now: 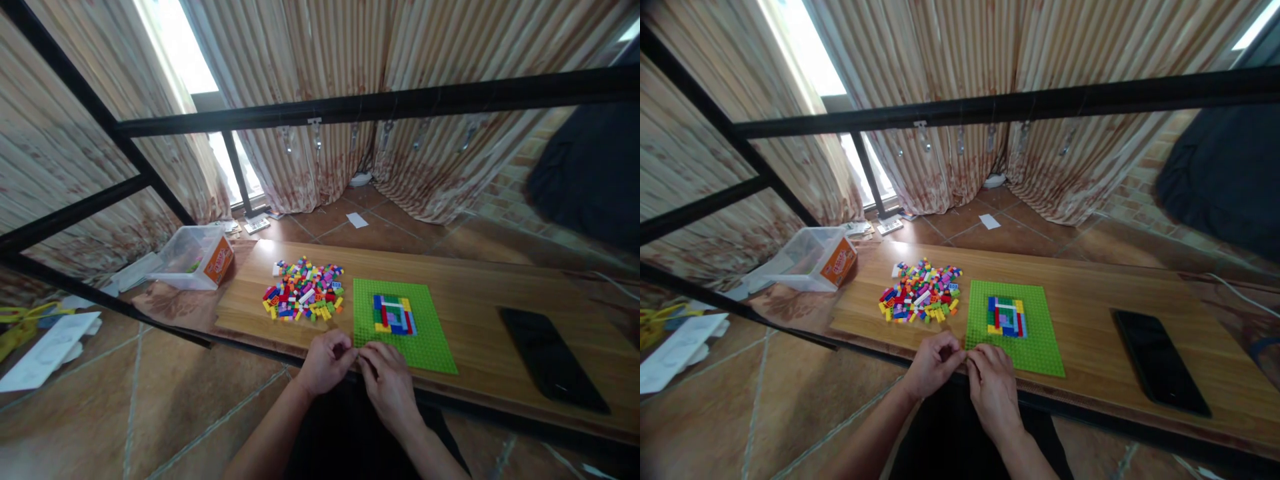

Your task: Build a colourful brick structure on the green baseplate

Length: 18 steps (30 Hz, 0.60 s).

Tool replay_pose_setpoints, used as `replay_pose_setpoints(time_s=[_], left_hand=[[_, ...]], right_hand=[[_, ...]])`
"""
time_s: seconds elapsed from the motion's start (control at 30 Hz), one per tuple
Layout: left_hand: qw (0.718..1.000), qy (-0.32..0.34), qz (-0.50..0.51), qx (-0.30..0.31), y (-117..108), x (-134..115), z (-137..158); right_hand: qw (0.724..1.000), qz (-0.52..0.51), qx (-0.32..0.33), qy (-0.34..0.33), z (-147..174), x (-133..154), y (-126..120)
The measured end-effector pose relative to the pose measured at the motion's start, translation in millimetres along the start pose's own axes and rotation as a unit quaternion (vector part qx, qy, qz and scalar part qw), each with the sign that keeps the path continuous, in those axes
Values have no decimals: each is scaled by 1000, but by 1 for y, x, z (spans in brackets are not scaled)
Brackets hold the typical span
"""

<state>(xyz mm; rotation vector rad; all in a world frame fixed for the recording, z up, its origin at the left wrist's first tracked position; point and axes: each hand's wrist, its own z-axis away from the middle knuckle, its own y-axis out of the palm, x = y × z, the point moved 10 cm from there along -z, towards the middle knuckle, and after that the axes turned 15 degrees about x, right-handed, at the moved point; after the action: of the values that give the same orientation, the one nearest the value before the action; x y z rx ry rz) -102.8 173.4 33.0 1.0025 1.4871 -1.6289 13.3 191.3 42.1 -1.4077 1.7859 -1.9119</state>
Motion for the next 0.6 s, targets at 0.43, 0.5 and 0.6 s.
replay_pose_setpoints(time_s=[0.43, 0.5, 0.6], left_hand=[[999, -1, 26, -45, -6, 0, 8], [998, -17, 19, -64, -12, 3, 15], [994, -42, -23, -99, -29, 9, 27]], right_hand=[[1000, 8, -4, 9, -2, -12, 4], [1000, 9, -11, 21, -4, -14, 3], [999, 6, -13, 31, -7, -15, 4]])
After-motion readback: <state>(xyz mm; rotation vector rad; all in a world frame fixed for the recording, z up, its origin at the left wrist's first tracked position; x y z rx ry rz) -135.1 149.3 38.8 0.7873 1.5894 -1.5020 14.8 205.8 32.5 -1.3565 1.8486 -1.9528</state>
